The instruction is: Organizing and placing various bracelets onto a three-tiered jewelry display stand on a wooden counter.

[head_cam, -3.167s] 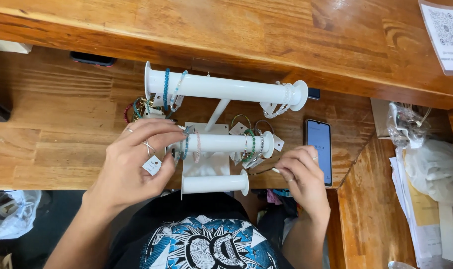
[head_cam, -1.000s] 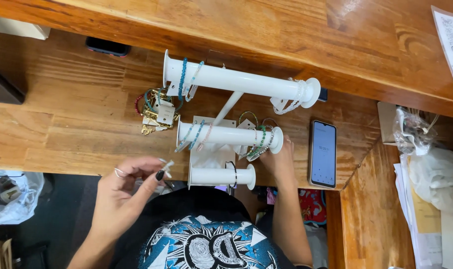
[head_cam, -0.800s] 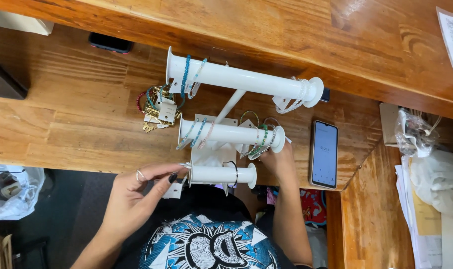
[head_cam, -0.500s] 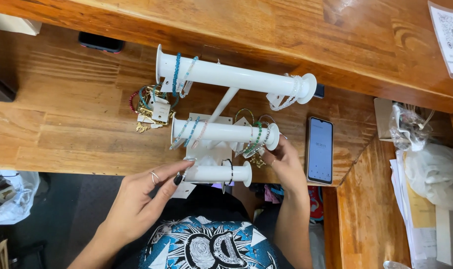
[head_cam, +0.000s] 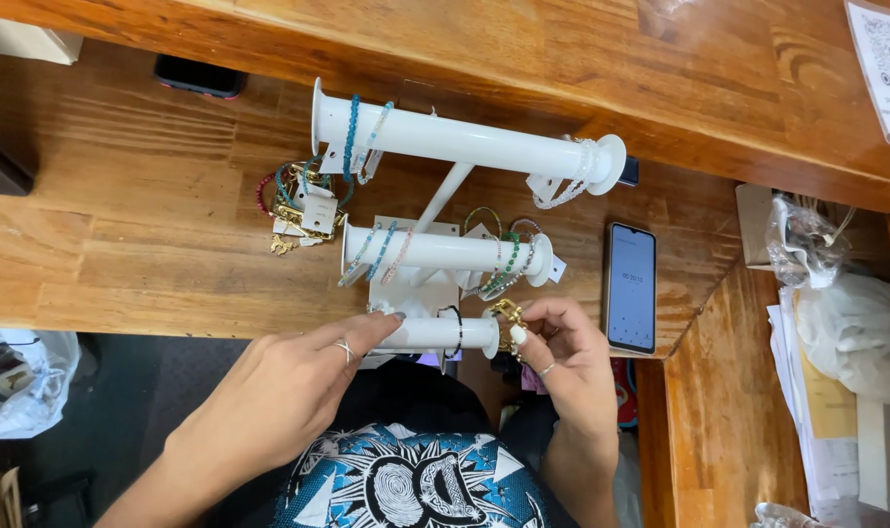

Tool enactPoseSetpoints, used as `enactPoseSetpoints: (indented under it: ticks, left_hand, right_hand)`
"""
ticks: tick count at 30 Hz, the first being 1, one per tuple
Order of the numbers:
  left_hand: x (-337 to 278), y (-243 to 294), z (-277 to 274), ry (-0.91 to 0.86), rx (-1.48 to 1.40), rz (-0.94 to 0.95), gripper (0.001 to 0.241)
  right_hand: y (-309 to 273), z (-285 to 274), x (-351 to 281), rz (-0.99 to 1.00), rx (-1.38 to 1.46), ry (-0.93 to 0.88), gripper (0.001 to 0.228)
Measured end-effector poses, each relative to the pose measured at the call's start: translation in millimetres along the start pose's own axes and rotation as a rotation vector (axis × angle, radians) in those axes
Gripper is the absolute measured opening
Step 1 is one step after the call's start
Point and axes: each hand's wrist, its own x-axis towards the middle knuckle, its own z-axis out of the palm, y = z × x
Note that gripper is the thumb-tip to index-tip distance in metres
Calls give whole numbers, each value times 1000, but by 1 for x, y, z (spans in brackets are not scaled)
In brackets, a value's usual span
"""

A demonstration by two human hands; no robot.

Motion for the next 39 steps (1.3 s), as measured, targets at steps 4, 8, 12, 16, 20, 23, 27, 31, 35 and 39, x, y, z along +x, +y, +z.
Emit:
enactPoseSetpoints:
  ticks: [4,8,12,16,20,23,27,31,35,39]
  left_hand:
    - [6,1,-1,48,101,46,51]
    - [9,7,-3,-29,107,14,67]
    - [11,10,-6,-73,92,-20,59]
    - [13,8,-3,-18,113,-28,47]
    - [11,0,1,169,190,76,41]
    - [10,-19,-6,438,70,131,23]
    - [27,-93,-13,795,-61,-166,9]
    - [55,-166,-7,753,-8,-269,15]
    - [92,-198,3,662,149,-316,21]
    - [123,-208,12,596,293,-251,34]
  right_hand:
    - [-19,15,3,-130,-256,-26,15]
    - [-36,27,-4,-185,-522,-33,13]
    - [-46,36,-12,-192,-682,-95,19]
    - [-46,40,-18,-247,-808,-83,19]
    - [-48,41,-21,-314,-888,-83,17]
    - [-52,41,-22,-362,-818,-50,12]
    - [-59,39,-21,-437,-755,29,8]
    - [-62,38,-17,-512,-718,125,13]
    - [-50,26,-12,-540,-713,236,15]
    - [-21,4,7,-646,-639,321,21]
